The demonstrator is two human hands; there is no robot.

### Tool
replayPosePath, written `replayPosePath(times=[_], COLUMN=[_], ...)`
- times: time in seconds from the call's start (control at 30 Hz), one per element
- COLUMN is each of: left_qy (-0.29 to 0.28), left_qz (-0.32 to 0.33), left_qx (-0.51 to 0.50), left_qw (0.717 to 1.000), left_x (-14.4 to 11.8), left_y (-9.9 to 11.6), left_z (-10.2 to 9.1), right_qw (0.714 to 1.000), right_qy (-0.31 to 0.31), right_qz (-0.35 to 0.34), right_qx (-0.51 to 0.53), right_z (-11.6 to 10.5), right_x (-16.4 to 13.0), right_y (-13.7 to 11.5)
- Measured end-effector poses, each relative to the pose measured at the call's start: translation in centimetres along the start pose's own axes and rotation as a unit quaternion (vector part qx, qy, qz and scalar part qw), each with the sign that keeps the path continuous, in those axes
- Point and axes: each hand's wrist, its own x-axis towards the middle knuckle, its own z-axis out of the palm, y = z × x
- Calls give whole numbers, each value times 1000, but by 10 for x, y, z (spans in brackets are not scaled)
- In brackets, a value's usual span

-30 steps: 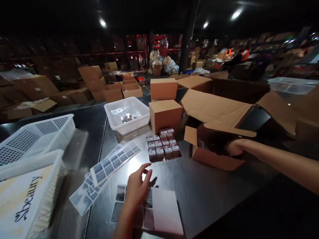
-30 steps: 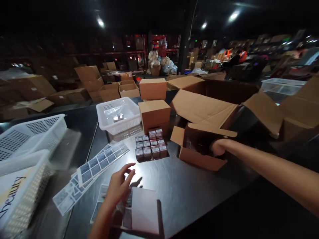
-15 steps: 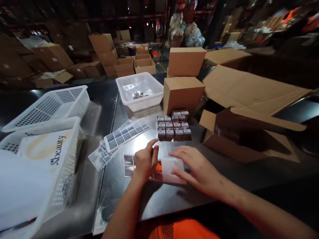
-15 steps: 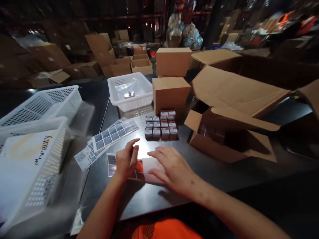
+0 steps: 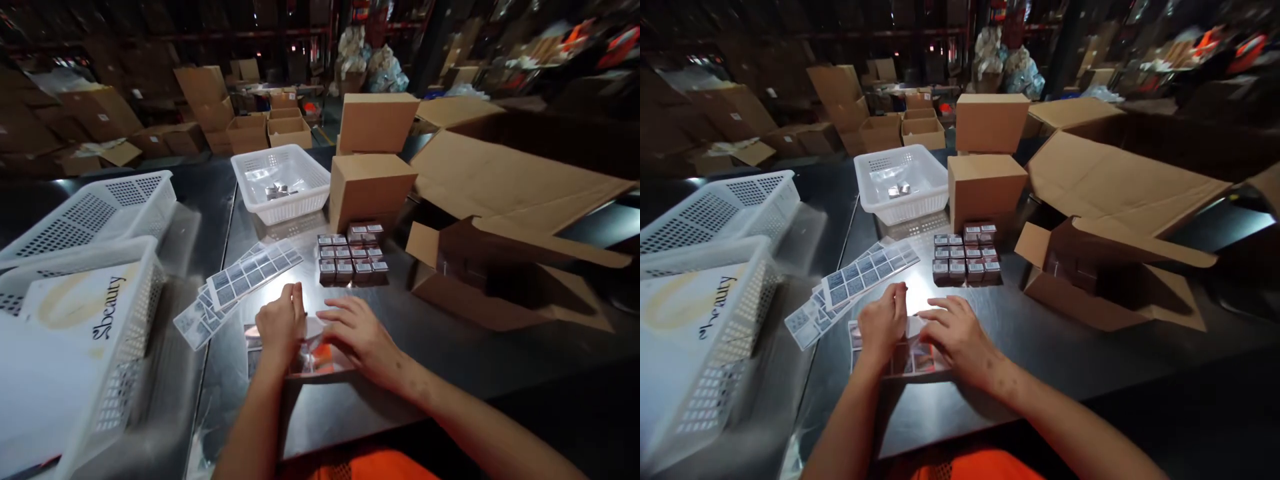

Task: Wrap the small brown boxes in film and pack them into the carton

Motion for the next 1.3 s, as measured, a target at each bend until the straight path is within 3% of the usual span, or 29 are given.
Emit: replayPosePath(times=[0.07,0.17,0.23,0.37,0.53,0.6,0.67,0.8,0.93,1.0,1.07,1.17,1.23,1.3], left_qy=[-22,-35,-39,-43,-34,-34,-35,-51,-54,-46,-46,-57,-61,-68], left_qz=[-12,-8,5,39,56,64,74,87,143,143,129,124,128,137], left_qx=[13,24,19,1,-27,-67,-171,-413,-516,-520,-503,-486,-485,-479], left_qw=[1000,999,999,998,997,995,982,905,843,841,853,863,863,864], left_x=[5,10,10,7,6,6,4,0,-3,-4,-6,-11,-15,-19], left_y=[-2,-6,-5,-2,-3,-3,-3,-2,-2,-1,1,3,5,6], left_z=[-2,-3,-3,-2,0,2,3,4,3,3,3,1,-2,-4], right_qw=[998,987,968,959,952,953,957,969,963,973,980,963,947,935], right_qy=[50,107,89,13,2,18,32,28,96,138,185,255,251,192], right_qz=[-43,55,115,115,106,89,59,-50,-209,-165,-68,48,117,183], right_qx=[3,-104,-206,-258,-288,-290,-283,-240,-143,-87,-35,73,163,235], right_z=[-12,-42,-61,-72,-67,-66,-60,-25,-7,-19,-39,-69,-80,-82], right_x=[3,25,48,85,90,83,72,45,25,18,11,3,1,2], right_y=[8,38,66,116,135,129,114,70,31,18,9,-1,-6,-9])
